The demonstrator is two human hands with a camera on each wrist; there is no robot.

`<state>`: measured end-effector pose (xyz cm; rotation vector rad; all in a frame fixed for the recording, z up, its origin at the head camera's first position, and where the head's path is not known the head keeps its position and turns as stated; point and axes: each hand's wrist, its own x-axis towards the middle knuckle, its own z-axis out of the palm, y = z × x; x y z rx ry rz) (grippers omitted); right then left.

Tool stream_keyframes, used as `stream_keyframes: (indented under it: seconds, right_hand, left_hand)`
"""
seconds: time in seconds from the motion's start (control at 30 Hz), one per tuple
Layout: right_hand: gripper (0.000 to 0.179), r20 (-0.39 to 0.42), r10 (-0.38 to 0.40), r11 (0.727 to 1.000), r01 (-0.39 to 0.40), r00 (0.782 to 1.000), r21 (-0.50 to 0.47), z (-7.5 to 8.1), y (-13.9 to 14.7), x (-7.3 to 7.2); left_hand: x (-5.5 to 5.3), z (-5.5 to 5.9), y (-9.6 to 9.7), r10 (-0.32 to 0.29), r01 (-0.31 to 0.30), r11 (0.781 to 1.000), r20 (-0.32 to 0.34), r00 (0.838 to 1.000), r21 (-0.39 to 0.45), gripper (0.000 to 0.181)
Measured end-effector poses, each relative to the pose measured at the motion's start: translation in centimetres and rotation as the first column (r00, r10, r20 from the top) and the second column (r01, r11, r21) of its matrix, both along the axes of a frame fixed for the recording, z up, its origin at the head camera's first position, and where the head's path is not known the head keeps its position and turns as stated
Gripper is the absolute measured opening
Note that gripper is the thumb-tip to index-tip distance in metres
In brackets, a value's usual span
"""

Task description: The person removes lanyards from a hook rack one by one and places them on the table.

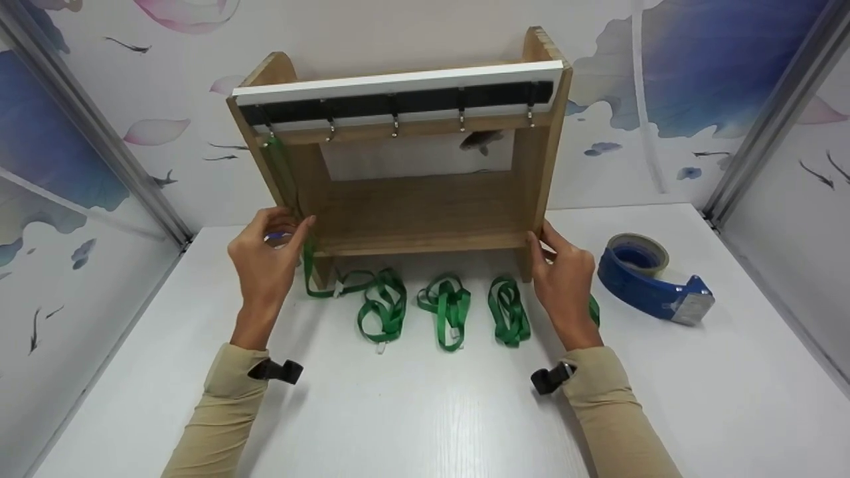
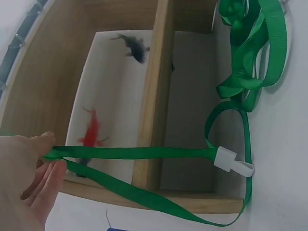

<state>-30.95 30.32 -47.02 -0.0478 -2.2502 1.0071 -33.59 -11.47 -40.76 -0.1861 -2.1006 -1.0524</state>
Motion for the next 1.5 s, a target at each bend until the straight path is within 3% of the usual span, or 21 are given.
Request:
stream_keyframes:
  seconds: [0.37,0.57,0.77,0.93,1.03,1.17,1.23,1.33,1.43,1.5]
  right_hand:
    - [0.044,-0.054,-0.002,1.000,0.004,0.999,0.026,-0.2,0.2,-0.2]
    - [0.044,-0.047,-0.002,1.000,0.003,0.999,0.020,-0.2,0.0,-0.1]
    - [0.045,-0.034,0.000,1.000,0.001,0.999,0.013,-0.2,-0.2,0.0]
    - [0.046,-0.029,-0.003,1.000,0.004,1.000,0.003,-0.1,-0.1,-0.1]
    - [0.046,-0.031,0.006,1.000,-0.006,1.000,0.005,-0.1,0.0,0.0]
    - [0.045,-0.031,0.007,1.000,-0.006,0.999,0.010,-0.2,0.1,0.0]
    - [0.045,-0.033,-0.001,1.000,0.001,0.999,0.018,-0.2,0.1,0.0]
    - [0.044,-0.039,-0.006,1.000,0.007,0.999,0.024,-0.2,0.1,-0.1]
    - [0.045,-0.037,-0.001,1.000,0.002,0.999,0.015,-0.2,0.1,-0.1]
    - [0.045,-0.032,0.004,1.000,-0.003,0.999,0.007,-0.1,0.0,-0.1]
  left_hand:
    - [-0.4,-0.2,0.0,-0.008,0.007,1.000,-0.058,0.998,-0.016,0.032]
    - [-0.4,-0.1,0.7,0.042,-0.047,0.997,-0.068,0.997,-0.066,0.038]
    - [-0.6,0.1,0.6,0.088,-0.096,0.992,-0.098,0.991,-0.085,0.028]
    - [-0.6,0.8,-0.2,0.059,-0.066,0.997,-0.137,0.989,-0.047,0.023]
    - [-0.4,1.5,-0.9,0.039,-0.039,0.999,-0.209,0.977,0.007,0.023]
    - [0.3,2.8,-2.0,0.008,0.015,0.998,-0.327,0.945,0.067,0.021]
    - [0.6,3.5,-2.5,-0.024,0.051,0.996,-0.347,0.938,0.071,0.022]
    - [0.7,4.1,-3.3,-0.085,0.108,0.992,-0.285,0.955,0.065,0.024]
    - [0.4,3.9,-4.2,-0.130,0.138,0.989,-0.134,0.982,0.054,0.022]
    - [0.2,3.6,-4.6,-0.144,0.146,0.988,-0.033,0.989,0.044,0.020]
